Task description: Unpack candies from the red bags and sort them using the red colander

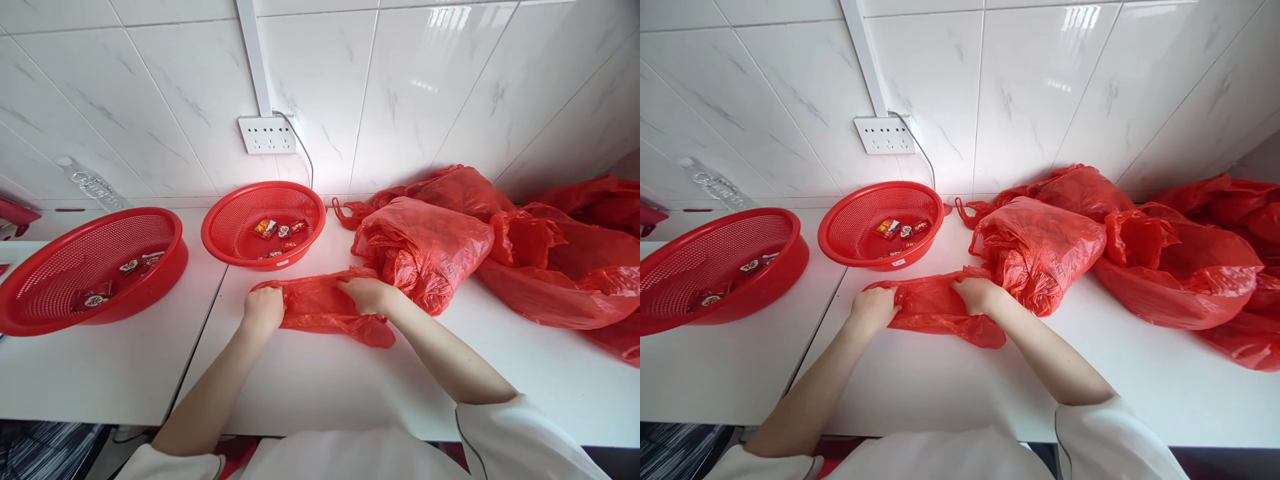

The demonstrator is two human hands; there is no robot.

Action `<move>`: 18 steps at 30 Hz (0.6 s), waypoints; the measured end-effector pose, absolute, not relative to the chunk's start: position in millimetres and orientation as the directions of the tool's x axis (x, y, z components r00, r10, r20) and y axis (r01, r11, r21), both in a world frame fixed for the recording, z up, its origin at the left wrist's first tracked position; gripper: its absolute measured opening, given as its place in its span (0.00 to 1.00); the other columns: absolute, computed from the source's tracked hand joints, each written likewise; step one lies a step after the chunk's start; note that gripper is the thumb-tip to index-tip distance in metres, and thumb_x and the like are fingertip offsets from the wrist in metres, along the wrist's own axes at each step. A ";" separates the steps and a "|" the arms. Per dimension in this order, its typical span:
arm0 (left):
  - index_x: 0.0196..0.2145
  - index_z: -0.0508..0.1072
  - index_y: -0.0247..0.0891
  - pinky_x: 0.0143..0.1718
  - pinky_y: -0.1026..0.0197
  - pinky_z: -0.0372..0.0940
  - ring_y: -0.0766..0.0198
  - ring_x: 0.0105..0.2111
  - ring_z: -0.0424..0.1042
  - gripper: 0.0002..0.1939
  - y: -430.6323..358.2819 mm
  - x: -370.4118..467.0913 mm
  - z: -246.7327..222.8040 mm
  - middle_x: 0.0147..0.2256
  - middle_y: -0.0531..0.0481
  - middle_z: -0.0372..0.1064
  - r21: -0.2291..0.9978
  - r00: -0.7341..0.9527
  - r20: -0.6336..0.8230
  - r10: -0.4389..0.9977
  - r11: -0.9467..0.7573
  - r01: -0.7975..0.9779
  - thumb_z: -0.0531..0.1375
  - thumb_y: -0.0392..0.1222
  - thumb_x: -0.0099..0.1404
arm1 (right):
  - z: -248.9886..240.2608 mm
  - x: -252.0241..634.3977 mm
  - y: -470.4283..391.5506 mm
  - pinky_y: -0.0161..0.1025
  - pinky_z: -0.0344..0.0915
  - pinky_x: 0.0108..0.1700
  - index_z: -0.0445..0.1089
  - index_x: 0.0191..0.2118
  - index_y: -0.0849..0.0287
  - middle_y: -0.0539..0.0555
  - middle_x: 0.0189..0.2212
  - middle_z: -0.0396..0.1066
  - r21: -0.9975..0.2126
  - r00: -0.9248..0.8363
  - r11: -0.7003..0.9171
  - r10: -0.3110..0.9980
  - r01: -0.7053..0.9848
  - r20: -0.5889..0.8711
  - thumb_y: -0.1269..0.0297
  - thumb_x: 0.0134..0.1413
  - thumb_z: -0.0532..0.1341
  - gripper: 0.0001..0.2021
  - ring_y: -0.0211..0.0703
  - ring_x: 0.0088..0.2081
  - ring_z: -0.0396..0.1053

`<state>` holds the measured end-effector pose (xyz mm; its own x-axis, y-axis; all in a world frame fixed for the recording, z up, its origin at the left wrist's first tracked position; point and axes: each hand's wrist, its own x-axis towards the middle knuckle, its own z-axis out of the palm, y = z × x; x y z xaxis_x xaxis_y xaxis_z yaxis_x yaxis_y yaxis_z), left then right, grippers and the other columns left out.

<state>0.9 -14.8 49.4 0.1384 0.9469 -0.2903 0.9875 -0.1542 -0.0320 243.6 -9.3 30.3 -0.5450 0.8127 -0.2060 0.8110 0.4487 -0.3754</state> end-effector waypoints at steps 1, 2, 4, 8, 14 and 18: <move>0.42 0.73 0.34 0.38 0.49 0.65 0.44 0.39 0.73 0.13 -19.9 4.7 51.0 0.37 0.33 0.73 -0.024 0.163 -0.276 0.947 -0.177 0.984 0.56 0.39 0.61 | 34.5 240.1 -10.3 0.39 0.67 0.37 0.70 0.45 0.60 0.60 0.42 0.73 -0.400 -0.591 0.488 0.784 0.776 -0.190 0.78 0.39 0.64 0.22 0.52 0.42 0.72; 0.42 0.73 0.35 0.38 0.51 0.65 0.46 0.38 0.73 0.12 -24.8 9.2 52.1 0.37 0.35 0.72 0.001 0.212 -0.249 0.945 -0.218 0.976 0.55 0.38 0.61 | 38.4 235.3 -11.3 0.38 0.67 0.39 0.69 0.46 0.59 0.59 0.44 0.72 -0.420 -0.632 0.524 0.756 0.741 -0.173 0.76 0.43 0.63 0.20 0.50 0.44 0.71; 0.43 0.71 0.37 0.40 0.53 0.65 0.50 0.41 0.72 0.12 -32.0 16.5 50.9 0.40 0.38 0.71 0.086 0.363 -0.163 0.917 -0.353 0.931 0.55 0.37 0.63 | 43.5 225.0 -13.6 0.38 0.66 0.45 0.66 0.50 0.57 0.57 0.48 0.70 -0.467 -0.696 0.581 0.710 0.667 -0.110 0.69 0.53 0.59 0.17 0.46 0.47 0.69; 0.55 0.64 0.39 0.57 0.46 0.55 0.46 0.59 0.58 0.30 -28.7 9.0 32.5 0.58 0.37 0.58 0.203 0.548 -0.095 0.831 -0.523 0.828 0.64 0.46 0.55 | 34.7 216.5 -17.8 0.46 0.63 0.52 0.60 0.59 0.55 0.61 0.59 0.59 -0.482 -0.718 0.616 0.695 0.623 -0.039 0.55 0.47 0.66 0.32 0.55 0.56 0.61; 0.65 0.52 0.47 0.60 0.46 0.51 0.45 0.62 0.52 0.49 -7.8 -34.6 14.4 0.65 0.43 0.50 0.408 0.466 -0.346 0.814 -0.316 0.856 0.67 0.52 0.48 | 2.3 239.6 -10.0 0.44 0.68 0.42 0.37 0.69 0.56 0.67 0.62 0.53 -0.485 -0.589 0.393 0.722 0.781 -0.364 0.63 0.36 0.68 0.55 0.60 0.53 0.65; 0.53 0.69 0.45 0.52 0.54 0.61 0.50 0.55 0.65 0.31 -4.5 -40.4 24.0 0.55 0.45 0.66 0.678 0.432 -0.215 0.876 -0.185 0.712 0.65 0.53 0.51 | 4.3 247.8 -4.8 0.41 0.69 0.38 0.40 0.69 0.55 0.66 0.64 0.51 -0.547 -0.618 0.385 0.709 0.743 -0.340 0.68 0.36 0.67 0.53 0.56 0.49 0.68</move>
